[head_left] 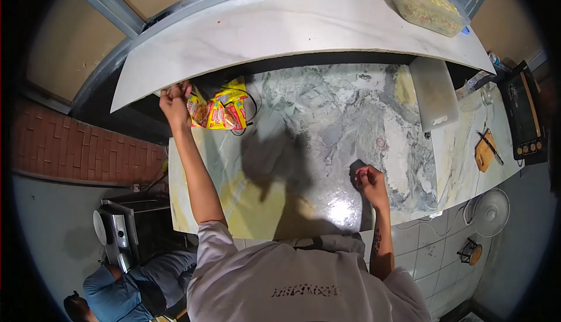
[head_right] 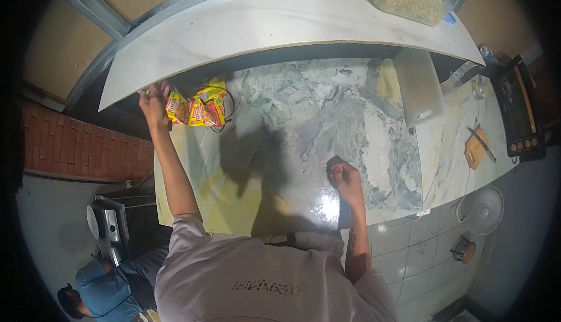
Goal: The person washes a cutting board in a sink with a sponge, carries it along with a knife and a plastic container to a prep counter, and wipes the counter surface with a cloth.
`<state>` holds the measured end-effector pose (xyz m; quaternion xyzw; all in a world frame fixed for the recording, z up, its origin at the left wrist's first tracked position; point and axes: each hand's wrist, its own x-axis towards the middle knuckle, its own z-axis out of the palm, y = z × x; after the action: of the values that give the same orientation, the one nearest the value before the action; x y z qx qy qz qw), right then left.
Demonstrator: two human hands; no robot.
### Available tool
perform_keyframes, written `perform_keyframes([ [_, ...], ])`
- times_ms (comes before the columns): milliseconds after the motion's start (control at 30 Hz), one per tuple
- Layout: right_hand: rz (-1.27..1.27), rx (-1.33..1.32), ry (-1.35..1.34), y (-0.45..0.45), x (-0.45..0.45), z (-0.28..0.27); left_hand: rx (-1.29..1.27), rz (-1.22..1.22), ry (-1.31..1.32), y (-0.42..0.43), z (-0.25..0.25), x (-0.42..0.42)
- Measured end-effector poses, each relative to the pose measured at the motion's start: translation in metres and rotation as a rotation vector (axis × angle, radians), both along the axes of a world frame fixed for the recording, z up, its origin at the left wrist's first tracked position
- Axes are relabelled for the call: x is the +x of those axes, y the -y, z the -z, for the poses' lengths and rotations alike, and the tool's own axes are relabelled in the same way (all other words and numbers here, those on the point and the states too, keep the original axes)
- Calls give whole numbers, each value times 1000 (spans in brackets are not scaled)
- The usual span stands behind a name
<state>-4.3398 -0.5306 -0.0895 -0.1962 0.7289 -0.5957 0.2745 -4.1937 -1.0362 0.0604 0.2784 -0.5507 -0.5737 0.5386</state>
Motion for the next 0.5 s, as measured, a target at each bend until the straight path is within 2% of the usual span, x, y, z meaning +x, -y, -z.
perform_keyframes([
  [33, 17, -17, 91, 1, 2, -6, -55, -30, -39, -2, -8, 6],
  [233, 33, -60, 174, 6, 8, -28, -52, -3, -44, -32, -15, 31],
  [300, 37, -78, 195, 6, 10, -29, -71, -168, -93, -64, -22, 39],
  [400, 19, -93, 201, 4, 14, -29, -193, -188, -131, -117, -55, 59],
  [500, -68, -124, 116, 3, 22, -28, -263, -83, -170, -167, -95, 66],
])
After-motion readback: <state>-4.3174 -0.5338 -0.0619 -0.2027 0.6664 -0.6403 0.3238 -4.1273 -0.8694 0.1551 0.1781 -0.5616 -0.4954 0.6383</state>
